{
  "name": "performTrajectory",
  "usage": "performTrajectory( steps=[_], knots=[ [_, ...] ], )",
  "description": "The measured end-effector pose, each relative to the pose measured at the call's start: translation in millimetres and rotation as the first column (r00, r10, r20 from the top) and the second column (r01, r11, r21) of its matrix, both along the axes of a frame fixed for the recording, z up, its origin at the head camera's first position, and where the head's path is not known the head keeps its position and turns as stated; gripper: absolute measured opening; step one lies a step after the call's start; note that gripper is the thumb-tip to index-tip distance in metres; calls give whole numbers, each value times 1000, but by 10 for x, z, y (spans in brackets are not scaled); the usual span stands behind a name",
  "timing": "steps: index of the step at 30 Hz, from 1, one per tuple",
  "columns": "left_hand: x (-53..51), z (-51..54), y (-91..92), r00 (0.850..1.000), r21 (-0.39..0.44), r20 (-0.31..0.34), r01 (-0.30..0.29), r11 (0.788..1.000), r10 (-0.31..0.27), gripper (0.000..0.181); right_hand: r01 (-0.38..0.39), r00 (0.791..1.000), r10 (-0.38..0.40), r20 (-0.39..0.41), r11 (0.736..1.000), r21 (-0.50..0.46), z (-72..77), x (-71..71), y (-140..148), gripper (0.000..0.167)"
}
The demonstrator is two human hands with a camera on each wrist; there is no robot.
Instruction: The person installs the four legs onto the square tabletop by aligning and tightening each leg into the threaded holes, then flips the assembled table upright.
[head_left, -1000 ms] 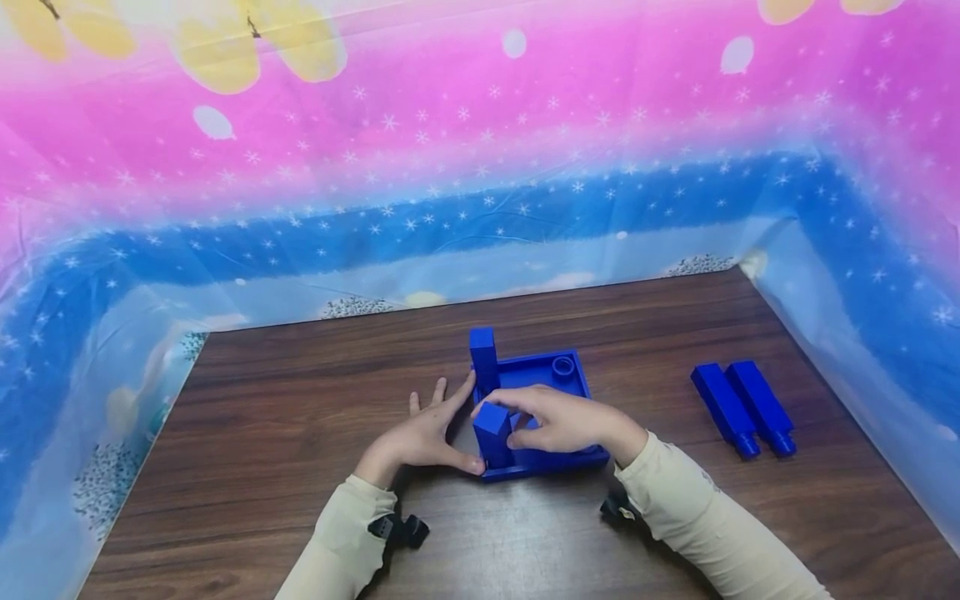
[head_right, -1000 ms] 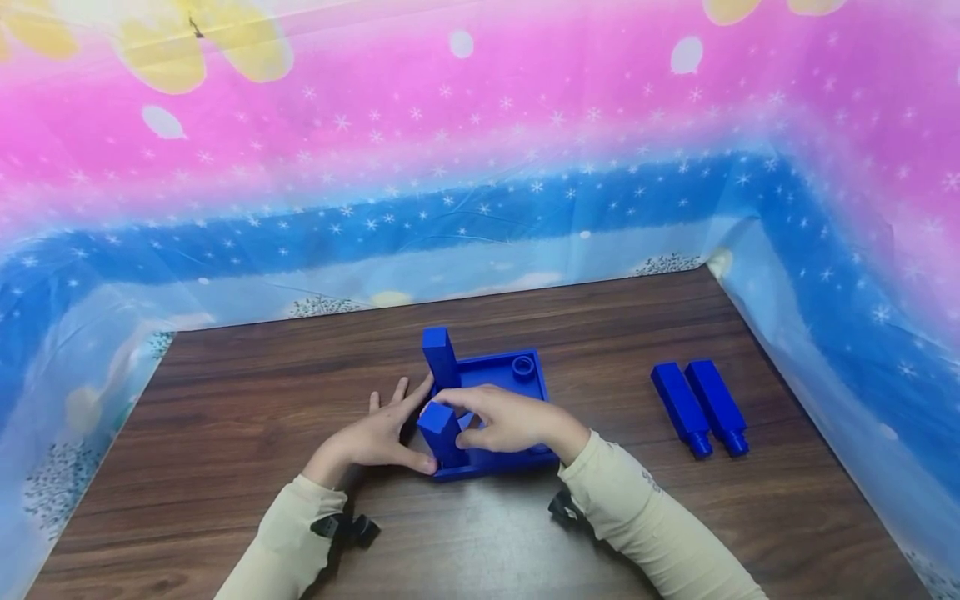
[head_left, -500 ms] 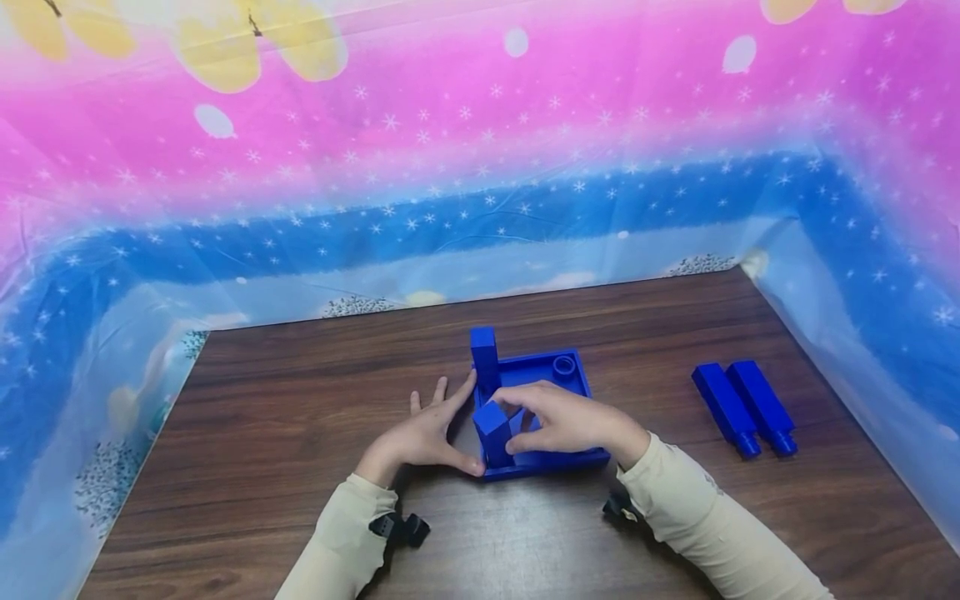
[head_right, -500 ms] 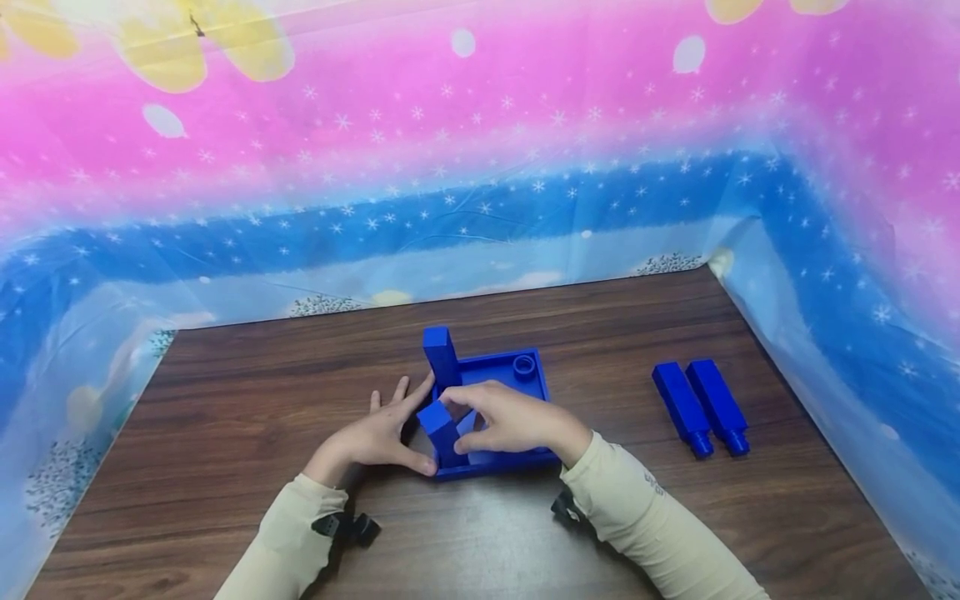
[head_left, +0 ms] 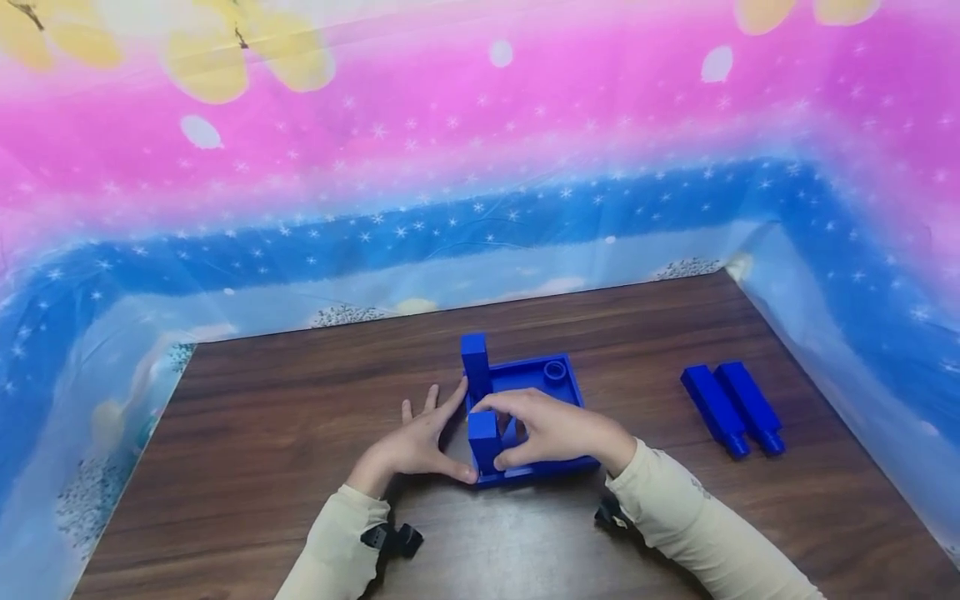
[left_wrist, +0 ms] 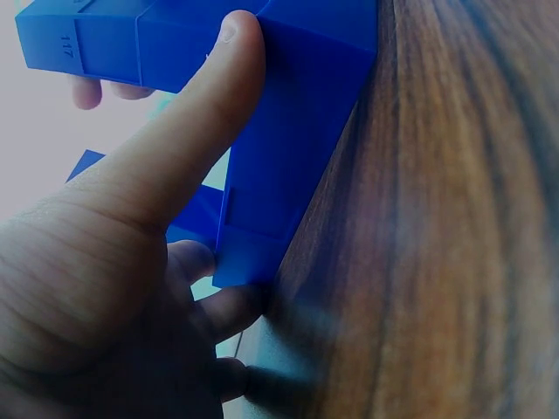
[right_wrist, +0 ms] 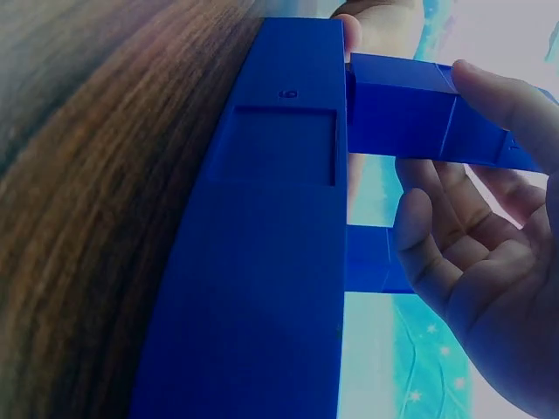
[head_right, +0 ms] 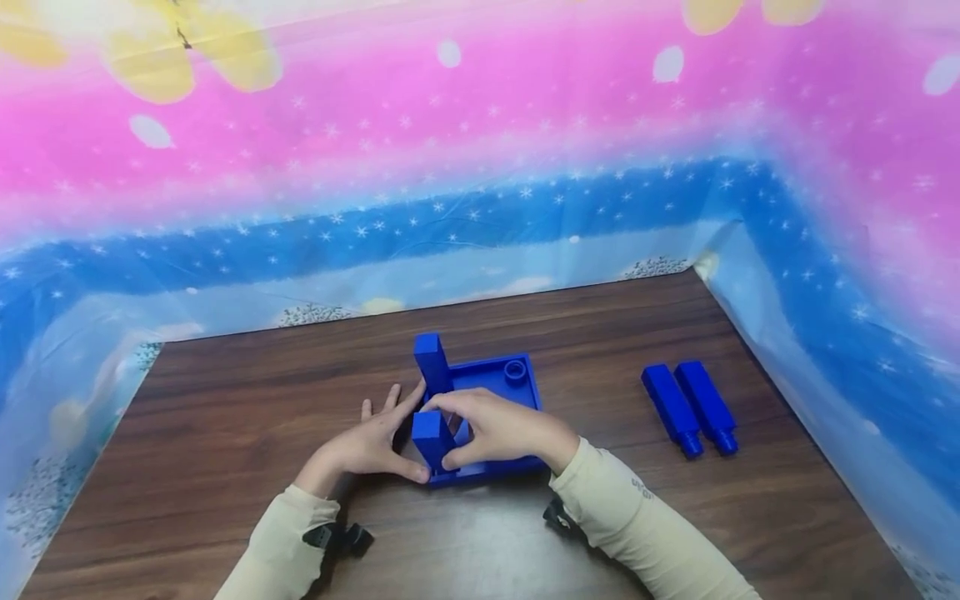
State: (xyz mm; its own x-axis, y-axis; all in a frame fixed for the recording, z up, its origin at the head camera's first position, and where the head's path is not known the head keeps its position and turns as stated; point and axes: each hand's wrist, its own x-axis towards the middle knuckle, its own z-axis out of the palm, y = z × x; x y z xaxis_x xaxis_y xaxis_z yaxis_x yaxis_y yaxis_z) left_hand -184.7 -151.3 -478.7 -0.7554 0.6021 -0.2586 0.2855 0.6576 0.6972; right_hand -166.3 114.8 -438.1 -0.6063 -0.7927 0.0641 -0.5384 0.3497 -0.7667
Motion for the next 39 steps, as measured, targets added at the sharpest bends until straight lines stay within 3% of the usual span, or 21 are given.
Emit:
performTrajectory(
  steps=[9,17,26,39],
  knots=[
    [69,-84,31,1000,2,17,-10,1000,10,136,-25,1000,25,-11,1000,-8,-57,57,4,56],
    [49,-39,37,1000,2,19,6,1000,-7,136,14,998,-14,-58,1000,5,-64,68,-4,56],
    [27,-14,16,1000,-11,14,4,1000,-4,134,27,998,-26,-57,1000,13,-55,51,-48,54],
    [9,41,6,1000,-20,-2,4,1000,-4,135,28,985,-25,-170,1000,14,-60,24,-99,44]
  ],
)
